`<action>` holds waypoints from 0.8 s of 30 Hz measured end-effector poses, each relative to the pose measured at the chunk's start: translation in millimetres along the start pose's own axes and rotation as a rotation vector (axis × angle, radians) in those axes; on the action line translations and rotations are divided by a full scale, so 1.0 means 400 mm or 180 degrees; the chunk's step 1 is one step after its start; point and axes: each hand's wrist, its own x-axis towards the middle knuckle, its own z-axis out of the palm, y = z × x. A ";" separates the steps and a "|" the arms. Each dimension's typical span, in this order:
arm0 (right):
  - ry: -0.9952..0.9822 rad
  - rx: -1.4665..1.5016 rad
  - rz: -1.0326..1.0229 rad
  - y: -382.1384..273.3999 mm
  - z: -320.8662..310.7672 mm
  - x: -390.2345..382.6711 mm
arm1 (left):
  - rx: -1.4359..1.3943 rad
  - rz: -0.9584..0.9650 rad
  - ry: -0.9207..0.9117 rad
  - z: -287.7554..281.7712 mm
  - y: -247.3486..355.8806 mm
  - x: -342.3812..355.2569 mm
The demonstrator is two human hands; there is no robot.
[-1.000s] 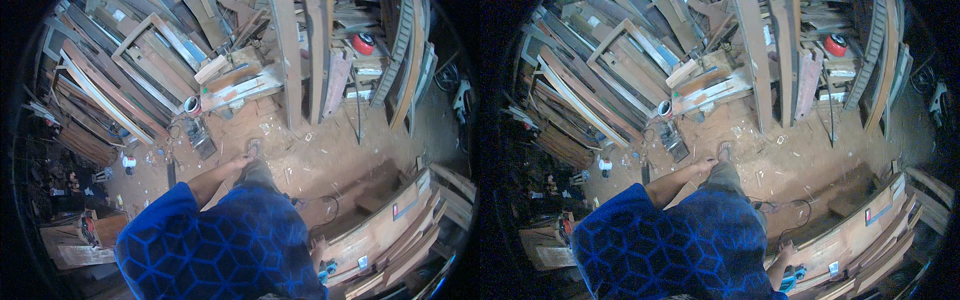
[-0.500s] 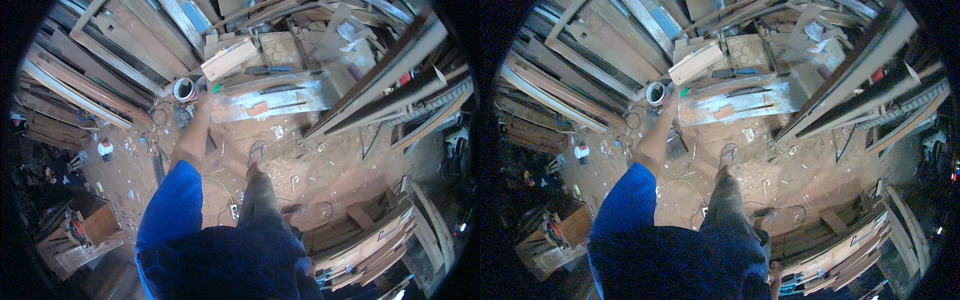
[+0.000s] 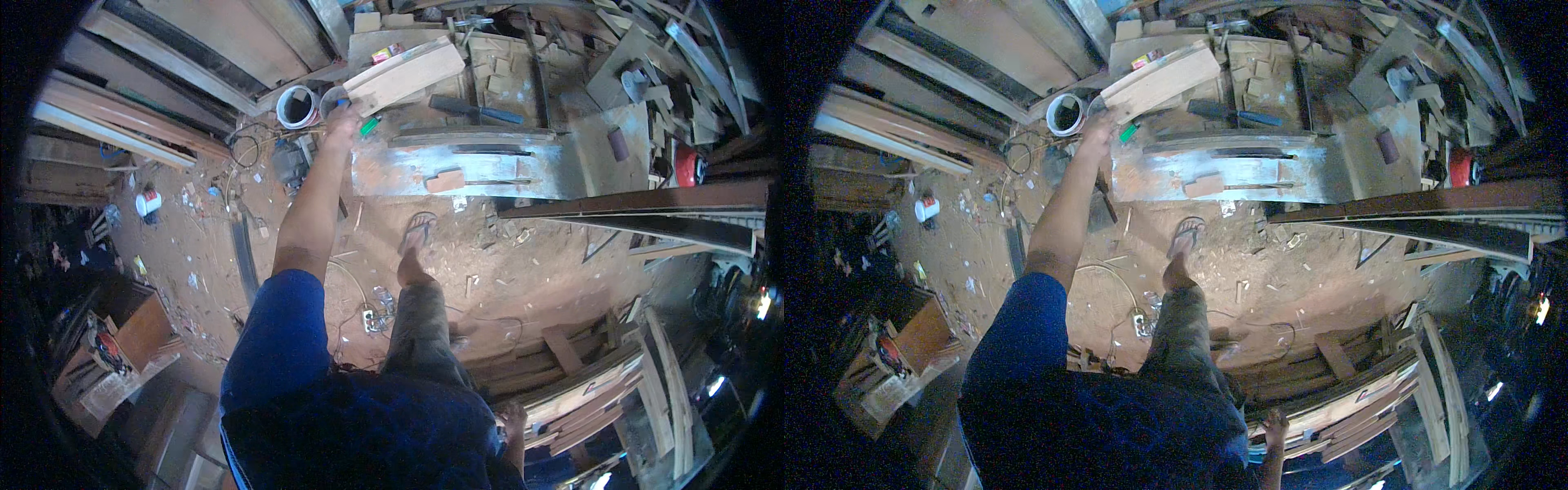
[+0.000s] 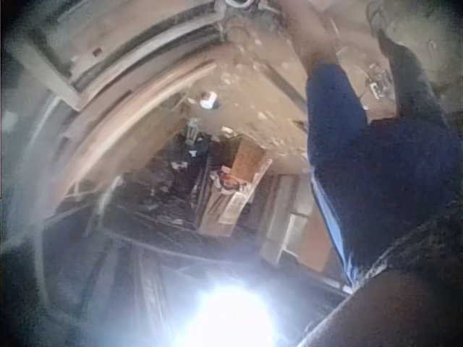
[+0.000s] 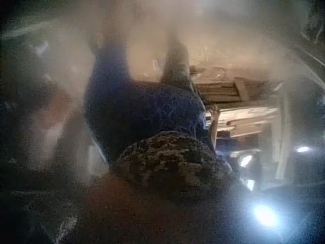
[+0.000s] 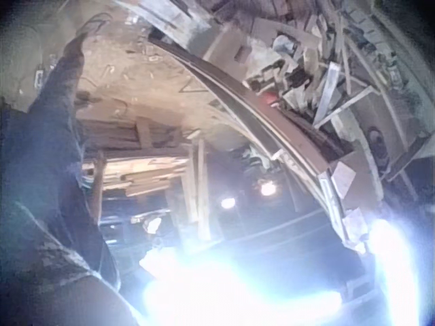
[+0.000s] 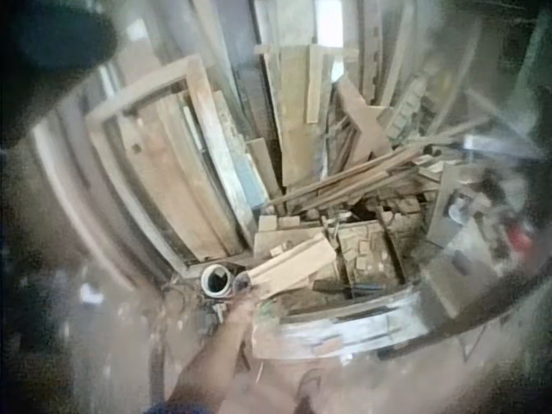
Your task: The person uses a circular saw to cut a piece of wood on a workbench. They measure the wood with a ruler and make several cuts, adjusting the wood's position between each cut.
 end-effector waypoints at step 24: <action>-0.0600 -0.2832 -0.0372 -0.408 0.335 0.122 | -0.0601 0.0118 -0.0499 -0.157 -0.087 -0.868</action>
